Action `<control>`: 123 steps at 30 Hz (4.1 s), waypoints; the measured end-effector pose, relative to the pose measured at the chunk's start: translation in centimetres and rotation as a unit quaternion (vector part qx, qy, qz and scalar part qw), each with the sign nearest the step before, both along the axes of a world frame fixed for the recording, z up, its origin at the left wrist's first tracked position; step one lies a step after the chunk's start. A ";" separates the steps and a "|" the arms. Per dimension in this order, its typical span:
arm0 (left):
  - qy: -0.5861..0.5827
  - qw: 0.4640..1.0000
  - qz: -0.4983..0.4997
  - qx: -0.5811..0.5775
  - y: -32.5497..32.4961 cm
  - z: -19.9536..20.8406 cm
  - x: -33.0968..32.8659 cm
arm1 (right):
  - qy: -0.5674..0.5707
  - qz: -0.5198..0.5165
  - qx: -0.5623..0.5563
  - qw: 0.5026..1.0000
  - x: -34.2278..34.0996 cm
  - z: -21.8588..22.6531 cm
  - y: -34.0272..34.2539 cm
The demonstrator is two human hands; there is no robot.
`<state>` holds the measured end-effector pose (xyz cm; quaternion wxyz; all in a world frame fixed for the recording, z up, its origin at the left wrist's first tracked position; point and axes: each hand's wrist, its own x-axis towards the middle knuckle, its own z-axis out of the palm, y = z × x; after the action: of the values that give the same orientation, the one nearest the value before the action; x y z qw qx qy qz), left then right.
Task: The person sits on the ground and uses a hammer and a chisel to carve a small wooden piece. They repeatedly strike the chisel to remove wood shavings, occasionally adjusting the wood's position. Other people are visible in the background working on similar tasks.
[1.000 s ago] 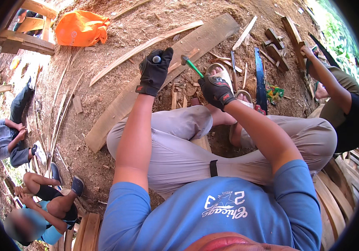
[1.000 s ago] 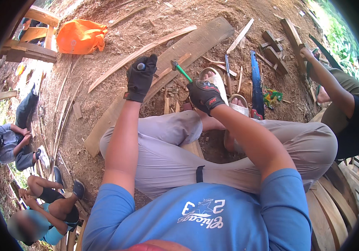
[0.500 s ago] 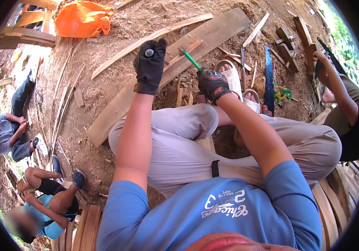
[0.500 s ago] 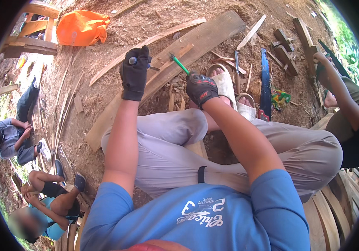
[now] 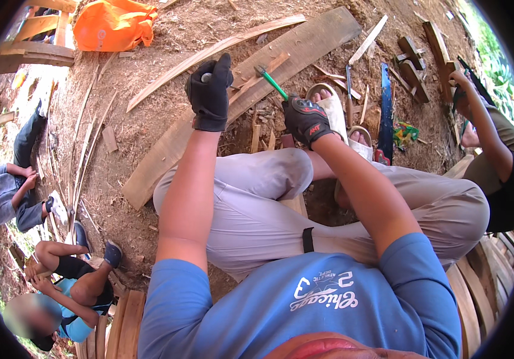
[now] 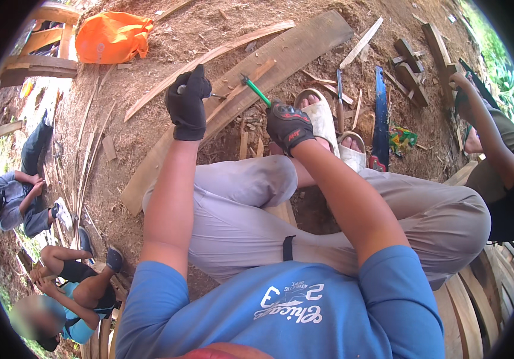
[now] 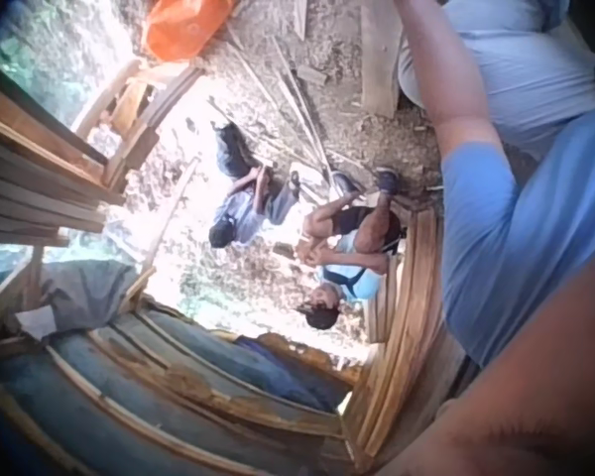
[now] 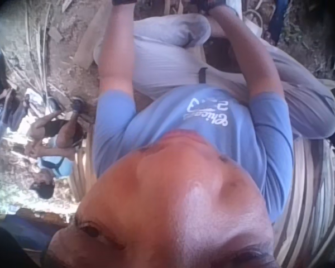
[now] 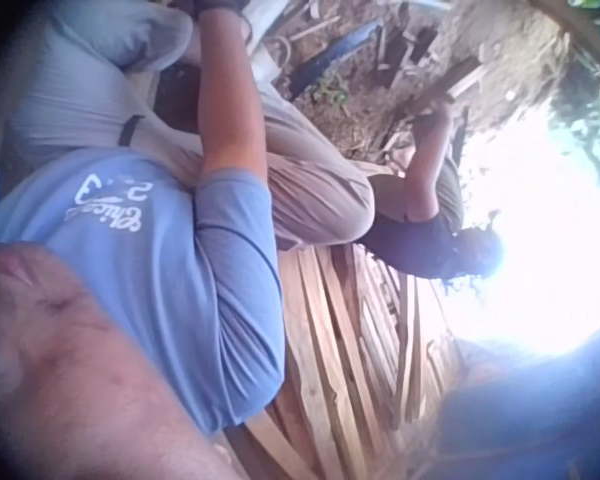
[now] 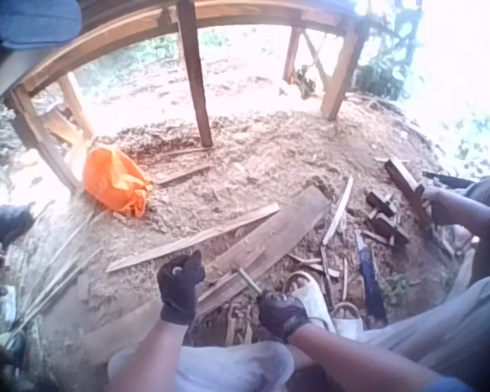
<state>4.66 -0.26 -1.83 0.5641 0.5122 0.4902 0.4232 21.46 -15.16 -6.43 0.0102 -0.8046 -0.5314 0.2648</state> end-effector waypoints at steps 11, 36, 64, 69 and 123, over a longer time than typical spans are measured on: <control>0.037 0.991 0.095 0.084 2.9 -0.4 -2.1 | -0.025 0.014 0.000 1.000 0.0 -0.3 0.1; 0.610 0.717 -0.243 0.232 1.1 -9.7 -2.6 | -0.018 0.115 0.015 0.993 0.5 0.4 0.4; 0.316 0.924 -0.040 0.211 4.1 5.6 -3.7 | 0.022 0.039 -0.005 0.999 0.5 -1.7 0.0; 0.196 0.956 -0.093 0.196 2.5 4.0 -2.9 | 0.006 0.072 0.027 0.997 0.1 -0.9 0.1; 0.022 0.981 -0.157 0.111 1.3 0.6 -0.7 | -0.017 0.107 0.055 0.993 0.7 -1.6 -0.3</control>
<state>4.00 1.06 -1.27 0.5519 0.6518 0.3658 0.3698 22.12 -15.44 -8.05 0.0171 -0.7460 -0.6281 0.2207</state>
